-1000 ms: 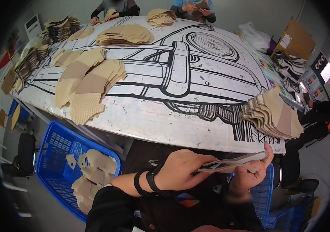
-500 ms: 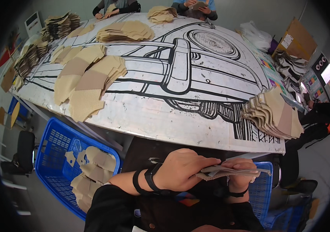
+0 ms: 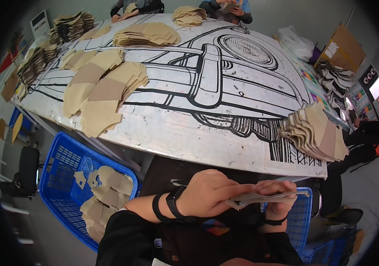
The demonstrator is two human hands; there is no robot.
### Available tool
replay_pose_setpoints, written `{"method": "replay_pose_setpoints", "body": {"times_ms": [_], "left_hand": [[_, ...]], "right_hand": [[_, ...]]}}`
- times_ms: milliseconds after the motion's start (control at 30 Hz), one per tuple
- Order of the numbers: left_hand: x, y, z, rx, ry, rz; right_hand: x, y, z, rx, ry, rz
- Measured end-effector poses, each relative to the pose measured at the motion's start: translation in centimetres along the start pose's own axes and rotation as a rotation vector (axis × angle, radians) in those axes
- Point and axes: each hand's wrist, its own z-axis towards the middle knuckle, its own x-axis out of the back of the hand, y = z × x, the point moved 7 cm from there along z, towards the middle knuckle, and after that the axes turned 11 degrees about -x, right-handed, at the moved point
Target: The recorder inspects and sorts padded fabric shoe upper components, checking their quality and placing them into a blue storage bin.
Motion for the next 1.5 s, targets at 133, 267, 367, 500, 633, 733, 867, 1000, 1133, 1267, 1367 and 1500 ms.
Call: {"method": "replay_pose_setpoints", "body": {"times_ms": [133, 267, 367, 500, 633, 733, 867, 1000, 1133, 1267, 1367, 1500], "left_hand": [[-0.5, -0.9, 0.1, 0.113, -0.053, -0.09], [-0.3, -0.9, 0.6, 0.133, -0.002, -0.105], [-0.3, -1.4, 0.5, 0.22, -0.04, 0.054], [0.2, -2.2, 0.0, 0.277, 0.039, 0.086], [0.6, -2.6, -0.2, 0.267, 0.137, 0.05], [0.2, -2.5, -0.3, 0.264, 0.077, 0.067], [0.1, -2.1, -0.1, 0.21, 0.031, 0.152], [0.4, -2.4, -0.1, 0.244, 0.042, 0.183], [0.4, -2.7, 0.2, 0.277, -0.001, 0.179], [1.6, -2.8, 0.2, 0.322, -0.071, 0.293], [2.5, -3.4, -0.2, 0.435, -0.23, 0.34], [5.2, -3.3, 1.5, 0.375, -0.16, 0.431]], "right_hand": [[0.7, -0.5, -0.6, 0.017, 0.083, -0.055], [1.7, 0.6, -1.7, -0.059, 0.249, 0.073], [3.2, 0.8, -2.3, -0.055, 0.448, 0.061], [2.8, 1.2, -1.4, -0.064, 0.315, 0.246], [1.7, 2.7, -0.5, -0.192, 0.209, 0.146], [1.5, 3.8, -0.5, -0.198, 0.224, -0.006], [2.4, 6.5, -1.0, -0.409, 0.343, 0.214], [2.2, 7.0, -1.2, -0.38, 0.348, 0.237], [2.7, 6.4, -1.0, -0.258, 0.418, 0.114], [4.1, 4.1, -0.4, -0.093, 0.435, 0.164], [4.4, 2.6, 0.8, -0.007, 0.409, 0.214], [3.5, 3.8, 2.7, -0.085, 0.506, 0.366]]}}
